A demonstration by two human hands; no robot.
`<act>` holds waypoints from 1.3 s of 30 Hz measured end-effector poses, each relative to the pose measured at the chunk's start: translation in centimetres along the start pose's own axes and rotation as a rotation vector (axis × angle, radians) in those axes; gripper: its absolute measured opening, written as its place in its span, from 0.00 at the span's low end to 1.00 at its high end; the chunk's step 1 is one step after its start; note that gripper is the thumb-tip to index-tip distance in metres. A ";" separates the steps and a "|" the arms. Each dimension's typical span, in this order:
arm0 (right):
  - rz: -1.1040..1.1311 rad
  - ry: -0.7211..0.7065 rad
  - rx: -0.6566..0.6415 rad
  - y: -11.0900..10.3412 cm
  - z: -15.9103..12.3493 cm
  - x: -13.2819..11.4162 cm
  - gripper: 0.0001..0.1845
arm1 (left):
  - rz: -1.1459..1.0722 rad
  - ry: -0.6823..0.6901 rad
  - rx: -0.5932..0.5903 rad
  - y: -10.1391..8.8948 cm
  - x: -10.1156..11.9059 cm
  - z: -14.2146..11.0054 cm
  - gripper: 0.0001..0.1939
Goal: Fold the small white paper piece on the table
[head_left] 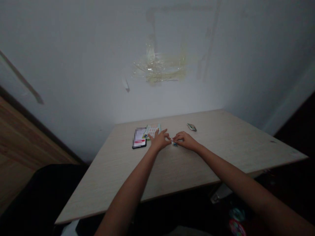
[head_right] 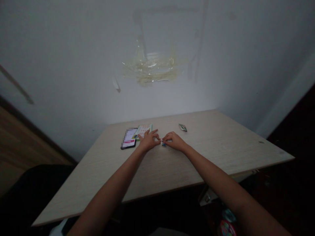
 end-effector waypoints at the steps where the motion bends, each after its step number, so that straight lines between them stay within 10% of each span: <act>1: 0.009 -0.005 0.004 0.0 0.0 0.1 0.08 | 0.002 0.002 -0.011 0.1 0.0 0.0 0.10; 39: -0.055 0.092 0.021 0.5 0.0 2.0 0.07 | 0.087 0.027 0.111 0.4 1.1 -2.5 0.16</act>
Point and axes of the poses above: each hand's wrist, its own z-axis towards the middle knuckle, its own y-axis out of the palm, x = y × z, the point moved 10 cm from there along z, towards the middle knuckle, and after that the axes turned 8 degrees about -z, right-handed, at the moved point
